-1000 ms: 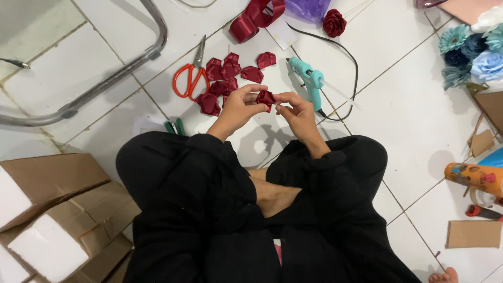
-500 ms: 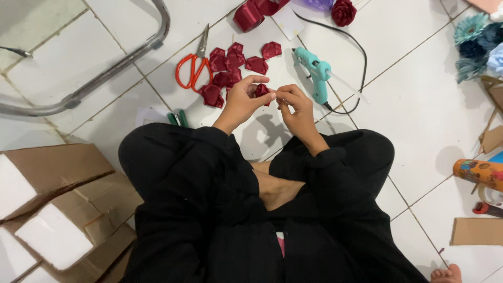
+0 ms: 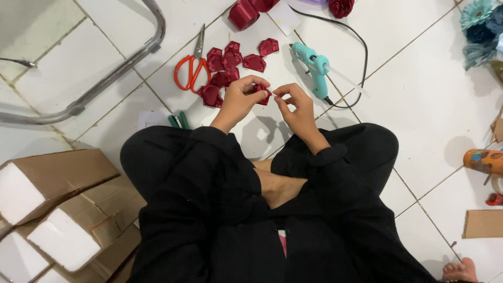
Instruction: The person constructs satin roses by applying glue from a glue gun to ribbon petals and rolling them by hand around a stick.
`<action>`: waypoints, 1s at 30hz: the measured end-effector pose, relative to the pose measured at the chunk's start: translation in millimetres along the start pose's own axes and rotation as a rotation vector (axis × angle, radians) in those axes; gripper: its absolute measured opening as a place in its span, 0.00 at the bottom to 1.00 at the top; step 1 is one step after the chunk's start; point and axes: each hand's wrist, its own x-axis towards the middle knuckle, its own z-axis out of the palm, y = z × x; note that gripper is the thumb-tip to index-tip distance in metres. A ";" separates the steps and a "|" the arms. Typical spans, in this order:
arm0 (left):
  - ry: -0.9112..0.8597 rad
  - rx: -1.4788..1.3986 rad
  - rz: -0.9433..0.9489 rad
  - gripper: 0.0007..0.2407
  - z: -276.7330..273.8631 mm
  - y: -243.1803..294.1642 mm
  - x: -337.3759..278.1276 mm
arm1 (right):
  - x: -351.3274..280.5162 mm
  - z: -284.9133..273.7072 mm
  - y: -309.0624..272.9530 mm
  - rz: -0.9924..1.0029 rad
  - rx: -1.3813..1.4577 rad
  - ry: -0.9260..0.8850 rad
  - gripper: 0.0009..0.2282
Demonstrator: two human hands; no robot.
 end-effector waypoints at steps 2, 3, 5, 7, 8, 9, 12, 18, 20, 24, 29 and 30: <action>0.003 -0.001 -0.003 0.09 0.9 -0.3 0.3 | -0.7 0.4 2.8 -0.015 -0.023 0.007 0.07; 0.008 -0.005 -0.006 0.09 1.8 -0.4 0.6 | -1.0 0.1 4.2 -0.030 -0.048 0.011 0.07; 0.010 -0.006 -0.006 0.09 2.8 0.5 -0.7 | -1.6 0.4 -0.3 -0.036 -0.067 0.016 0.07; 0.012 -0.008 -0.007 0.09 3.5 2.7 -1.9 | -2.0 1.6 -2.7 -0.042 -0.086 0.021 0.08; 0.017 -0.010 -0.008 0.09 3.7 3.9 -2.7 | -2.5 2.7 -2.8 -0.045 -0.092 0.023 0.08; 0.024 -0.014 -0.009 0.08 3.9 5.4 -3.1 | -2.4 3.8 -2.7 -0.049 -0.098 0.025 0.09; 0.028 -0.021 0.010 0.08 4.8 5.7 -2.5 | -2.5 2.3 -0.4 -0.069 -0.109 0.006 0.09; 0.051 -0.013 0.002 0.07 7.2 8.0 -5.9 | -2.6 2.6 -1.8 -0.087 -0.128 0.007 0.10; 0.051 0.005 -0.004 0.07 6.2 5.7 -5.0 | -5.3 4.1 2.8 -0.103 -0.149 0.000 0.10; 0.050 0.058 -0.008 0.07 6.5 -1.3 2.2 | -7.4 5.4 2.8 -0.146 -0.173 -0.017 0.12; 0.044 0.038 0.007 0.06 6.8 -3.4 2.7 | -6.9 4.8 4.9 -0.160 -0.187 -0.024 0.13; 0.047 0.043 -0.001 0.06 6.3 -3.4 1.7 | -8.0 4.7 6.2 -0.160 -0.193 -0.025 0.14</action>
